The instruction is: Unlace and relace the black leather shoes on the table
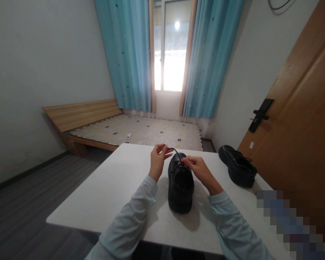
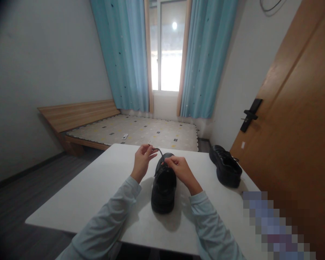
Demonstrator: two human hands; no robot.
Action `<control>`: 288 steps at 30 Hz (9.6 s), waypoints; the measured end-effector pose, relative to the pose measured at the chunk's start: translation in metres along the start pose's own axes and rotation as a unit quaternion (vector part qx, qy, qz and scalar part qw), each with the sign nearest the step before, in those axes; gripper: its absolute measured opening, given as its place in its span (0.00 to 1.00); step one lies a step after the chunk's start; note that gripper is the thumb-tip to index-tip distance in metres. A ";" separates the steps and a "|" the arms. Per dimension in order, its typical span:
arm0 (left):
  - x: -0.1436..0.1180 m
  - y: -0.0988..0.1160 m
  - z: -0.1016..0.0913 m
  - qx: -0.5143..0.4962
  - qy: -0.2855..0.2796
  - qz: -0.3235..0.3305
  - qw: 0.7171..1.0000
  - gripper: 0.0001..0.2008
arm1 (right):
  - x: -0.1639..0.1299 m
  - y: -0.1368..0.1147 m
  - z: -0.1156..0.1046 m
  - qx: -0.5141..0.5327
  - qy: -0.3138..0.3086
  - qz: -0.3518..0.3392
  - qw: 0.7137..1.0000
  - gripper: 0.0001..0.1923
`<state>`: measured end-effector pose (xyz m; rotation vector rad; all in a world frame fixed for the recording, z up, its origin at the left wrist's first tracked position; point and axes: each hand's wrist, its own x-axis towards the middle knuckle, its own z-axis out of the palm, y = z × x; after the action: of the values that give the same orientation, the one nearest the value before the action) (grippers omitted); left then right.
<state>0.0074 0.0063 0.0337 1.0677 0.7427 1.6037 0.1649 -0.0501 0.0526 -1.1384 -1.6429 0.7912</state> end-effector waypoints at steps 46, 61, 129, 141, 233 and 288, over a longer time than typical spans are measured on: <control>-0.010 -0.004 0.005 0.297 -0.269 0.034 0.915 0.15 | 0.005 0.017 0.000 0.240 0.089 0.023 0.966 0.12; -0.010 -0.003 0.006 0.359 -0.257 0.086 0.893 0.08 | 0.005 0.013 0.001 0.254 0.079 0.028 0.964 0.11; -0.015 -0.006 0.007 -0.179 -0.104 -0.162 0.965 0.17 | 0.003 0.018 -0.018 0.387 0.055 0.073 0.917 0.14; -0.010 -0.005 -0.001 -0.135 -0.141 -0.141 0.971 0.22 | 0.002 0.025 -0.030 0.389 0.038 0.115 0.913 0.11; -0.004 0.010 -0.014 0.420 -0.362 0.043 0.831 0.13 | -0.008 -0.004 -0.037 0.025 -0.291 0.123 0.949 0.23; -0.002 0.024 -0.022 0.593 -0.356 0.352 0.631 0.07 | -0.003 0.022 -0.032 0.122 -0.183 0.176 0.959 0.24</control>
<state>-0.0222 -0.0012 0.0445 3.0489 0.8243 0.8526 0.2024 -0.0452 0.0432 -1.1700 -1.5937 1.4675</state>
